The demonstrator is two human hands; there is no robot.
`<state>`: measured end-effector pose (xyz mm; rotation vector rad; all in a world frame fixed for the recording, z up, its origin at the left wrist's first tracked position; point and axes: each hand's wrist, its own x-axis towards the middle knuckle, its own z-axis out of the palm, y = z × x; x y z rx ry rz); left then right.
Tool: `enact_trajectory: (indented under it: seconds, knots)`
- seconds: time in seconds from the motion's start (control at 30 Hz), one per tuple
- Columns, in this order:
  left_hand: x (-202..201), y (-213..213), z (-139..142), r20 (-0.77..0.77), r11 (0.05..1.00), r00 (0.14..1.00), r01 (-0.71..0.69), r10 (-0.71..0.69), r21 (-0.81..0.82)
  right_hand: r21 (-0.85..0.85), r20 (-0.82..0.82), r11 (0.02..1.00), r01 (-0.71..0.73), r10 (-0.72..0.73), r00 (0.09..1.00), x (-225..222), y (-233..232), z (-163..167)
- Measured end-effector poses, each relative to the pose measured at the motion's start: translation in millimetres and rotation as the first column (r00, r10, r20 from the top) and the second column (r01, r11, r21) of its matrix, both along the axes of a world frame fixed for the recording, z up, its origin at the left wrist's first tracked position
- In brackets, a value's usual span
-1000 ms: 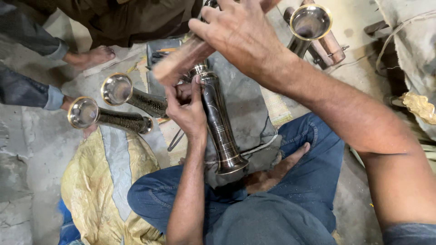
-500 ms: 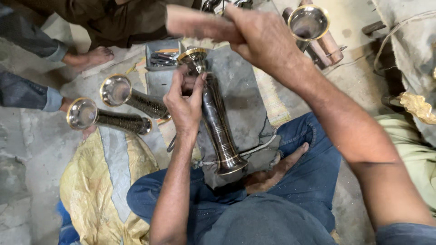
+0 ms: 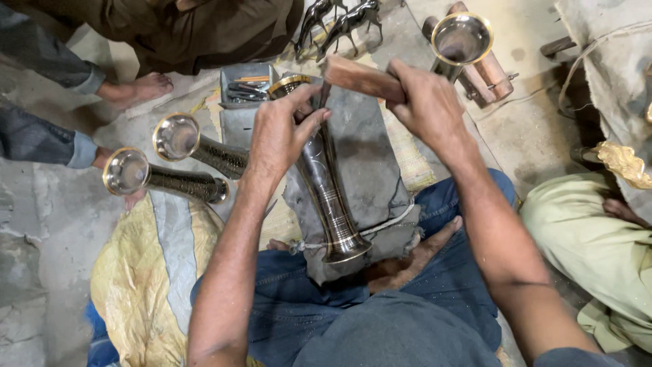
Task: The person uses a hammer and a metal punch to engrave a design onto a silver-colored metal vase. They repeatedly strike the punch against the vase's surface while rotating it to continue the pattern.
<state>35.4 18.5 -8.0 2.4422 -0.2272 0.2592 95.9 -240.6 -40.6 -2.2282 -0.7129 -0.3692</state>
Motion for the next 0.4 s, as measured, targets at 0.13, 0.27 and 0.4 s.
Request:
enact_trajectory:
  seconds: [0.13,0.27,0.4]
  knots:
    - [2,0,5,-0.105,0.995,0.991,0.091,-0.088,0.028,0.005,-0.203,0.995,0.102,-0.099,0.974,-16,0,-23]
    - [7,3,14,-0.053,0.972,0.973,0.227,-0.224,0.060,0.211,-0.159,0.965,0.158,-0.126,0.979,-36,2,-41]
    - [13,3,25,-0.075,0.940,0.948,0.318,-0.311,0.123,0.153,-0.239,0.938,0.311,-0.270,0.933,-48,9,-52]
